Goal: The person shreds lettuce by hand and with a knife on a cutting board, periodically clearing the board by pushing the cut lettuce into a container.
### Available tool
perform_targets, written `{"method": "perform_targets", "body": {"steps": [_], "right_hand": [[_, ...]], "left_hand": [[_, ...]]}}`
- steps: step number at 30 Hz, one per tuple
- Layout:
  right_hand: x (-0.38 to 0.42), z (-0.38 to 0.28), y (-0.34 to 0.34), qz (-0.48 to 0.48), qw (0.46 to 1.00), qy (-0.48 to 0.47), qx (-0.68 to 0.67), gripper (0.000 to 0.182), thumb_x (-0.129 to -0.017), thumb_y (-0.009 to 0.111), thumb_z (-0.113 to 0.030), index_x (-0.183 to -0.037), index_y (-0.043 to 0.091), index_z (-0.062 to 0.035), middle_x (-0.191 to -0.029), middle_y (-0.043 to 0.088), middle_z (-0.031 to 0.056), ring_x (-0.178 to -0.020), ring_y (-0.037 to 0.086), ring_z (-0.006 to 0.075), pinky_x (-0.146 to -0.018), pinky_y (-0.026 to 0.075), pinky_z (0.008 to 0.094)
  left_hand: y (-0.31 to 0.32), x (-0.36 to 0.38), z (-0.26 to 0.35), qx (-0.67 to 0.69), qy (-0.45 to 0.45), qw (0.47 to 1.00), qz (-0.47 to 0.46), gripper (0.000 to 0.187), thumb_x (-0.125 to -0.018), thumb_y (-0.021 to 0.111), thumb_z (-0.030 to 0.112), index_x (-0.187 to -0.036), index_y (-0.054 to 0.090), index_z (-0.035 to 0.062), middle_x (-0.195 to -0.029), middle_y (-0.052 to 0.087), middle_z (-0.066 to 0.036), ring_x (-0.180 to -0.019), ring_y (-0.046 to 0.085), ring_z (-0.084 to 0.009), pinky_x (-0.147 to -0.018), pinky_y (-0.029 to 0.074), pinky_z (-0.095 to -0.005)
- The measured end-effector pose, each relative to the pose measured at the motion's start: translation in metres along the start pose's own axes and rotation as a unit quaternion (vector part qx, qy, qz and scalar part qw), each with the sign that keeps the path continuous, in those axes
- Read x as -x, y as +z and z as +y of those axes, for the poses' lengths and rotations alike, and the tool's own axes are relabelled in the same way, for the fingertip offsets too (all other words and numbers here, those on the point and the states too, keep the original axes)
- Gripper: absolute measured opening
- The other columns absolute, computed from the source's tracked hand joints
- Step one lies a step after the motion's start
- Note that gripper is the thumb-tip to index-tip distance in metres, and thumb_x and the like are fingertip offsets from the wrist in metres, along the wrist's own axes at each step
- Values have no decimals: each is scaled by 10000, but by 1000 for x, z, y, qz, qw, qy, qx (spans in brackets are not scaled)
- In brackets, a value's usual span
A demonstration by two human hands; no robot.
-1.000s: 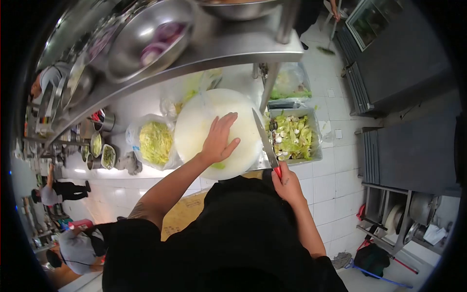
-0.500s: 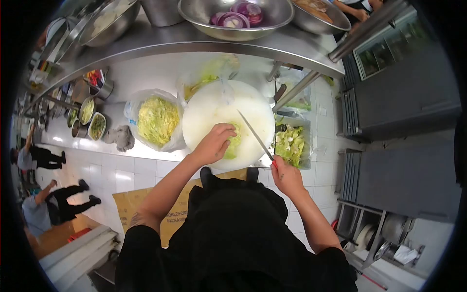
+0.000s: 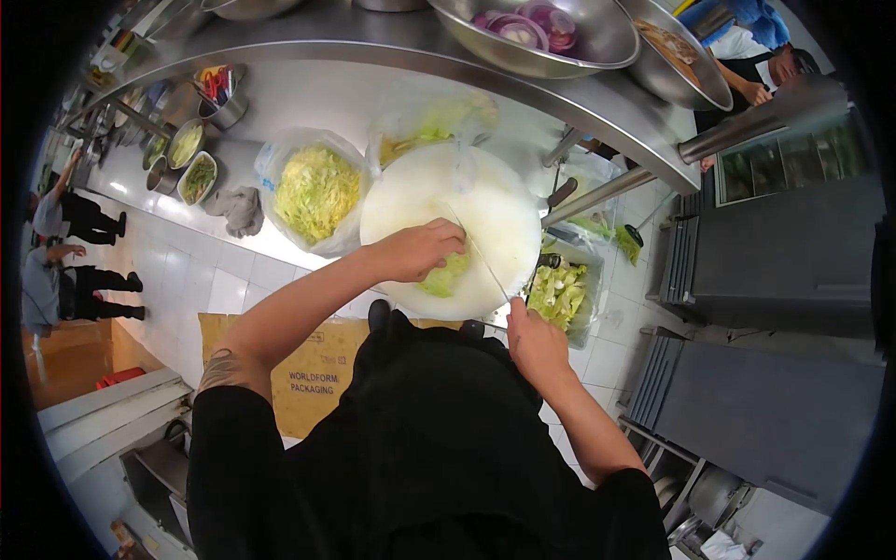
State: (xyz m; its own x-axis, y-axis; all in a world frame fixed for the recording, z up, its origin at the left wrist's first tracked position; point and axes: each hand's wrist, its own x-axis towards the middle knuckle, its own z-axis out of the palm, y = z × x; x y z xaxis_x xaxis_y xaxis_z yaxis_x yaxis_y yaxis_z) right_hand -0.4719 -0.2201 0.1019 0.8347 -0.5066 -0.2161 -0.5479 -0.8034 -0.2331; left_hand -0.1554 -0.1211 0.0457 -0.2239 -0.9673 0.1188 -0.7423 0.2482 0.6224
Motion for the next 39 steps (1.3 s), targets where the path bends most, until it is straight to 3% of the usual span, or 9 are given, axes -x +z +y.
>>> {"method": "perform_targets", "body": {"steps": [11,14,17,20,23,27,30,35,39], "right_hand": [[-39,-1,28,-11,1000,-9,-10,164,-1133,559,-217,-1176,533,-61,-811,756,231,-761,765,458,-682,583,609],[-10,-25,-21,-60,997,31,-27,179,-1139,549,-232,-1176,527,-58,-810,752,237,-770,757,473,-701,579,613],[-43,-3,34,-15,999,-10,-28,189,-1140,558,-236,-1180,513,-56,-809,753,236,-781,754,484,-697,570,622],[-15,-21,-17,-53,998,10,-36,200,-1140,569,-238,-1188,501,-56,-813,757,230,-786,756,482,-698,569,620],[-39,-11,25,-44,999,7,-21,211,-1133,595,-240,-1189,497,-62,-808,756,226,-786,760,476,-692,563,624],[-17,-27,-19,-69,996,30,-37,214,-1147,565,-258,-1194,498,-60,-816,758,242,-810,758,496,-729,565,643],[-47,-16,15,-39,998,1,-49,220,-1148,559,-264,-1197,493,-60,-818,758,249,-814,755,505,-740,564,655],[-38,-23,19,-82,993,54,-68,243,-1150,556,-286,-1198,499,-55,-857,747,285,-829,729,542,-768,550,661],[-42,-23,-8,-70,996,28,-51,245,-1142,565,-272,-1248,513,-56,-884,760,288,-858,744,530,-774,559,651]], "left_hand": [[9,2,-11,3,27,999,19,416,-922,754,-37,-1323,659,16,-1427,641,-132,-1380,589,-356,-1157,524,-441],[4,4,-6,11,29,999,25,410,-919,758,-34,-1314,659,12,-1428,639,-133,-1388,581,-357,-1154,524,-440],[10,3,-11,14,24,999,21,407,-920,753,-36,-1314,658,9,-1431,630,-135,-1407,563,-359,-1157,520,-448],[8,5,-11,9,39,999,22,413,-917,744,-44,-1317,656,11,-1441,624,-138,-1415,555,-362,-1164,514,-455],[10,5,-11,-1,44,999,31,434,-902,739,-57,-1323,657,10,-1431,624,-139,-1400,562,-366,-1169,510,-460],[6,6,-10,20,44,998,32,442,-898,745,-53,-1327,663,10,-1428,622,-139,-1384,566,-365,-1172,504,-454],[10,5,-10,19,46,998,30,447,-888,756,-59,-1319,663,12,-1415,619,-141,-1373,567,-371,-1169,503,-454],[11,6,-10,19,41,998,44,440,-870,767,-78,-1285,663,24,-1392,617,-141,-1362,570,-376,-1150,510,-454],[7,10,-4,17,39,998,44,411,-880,755,-82,-1264,663,33,-1369,625,-137,-1351,579,-365,-1138,518,-452]]}}
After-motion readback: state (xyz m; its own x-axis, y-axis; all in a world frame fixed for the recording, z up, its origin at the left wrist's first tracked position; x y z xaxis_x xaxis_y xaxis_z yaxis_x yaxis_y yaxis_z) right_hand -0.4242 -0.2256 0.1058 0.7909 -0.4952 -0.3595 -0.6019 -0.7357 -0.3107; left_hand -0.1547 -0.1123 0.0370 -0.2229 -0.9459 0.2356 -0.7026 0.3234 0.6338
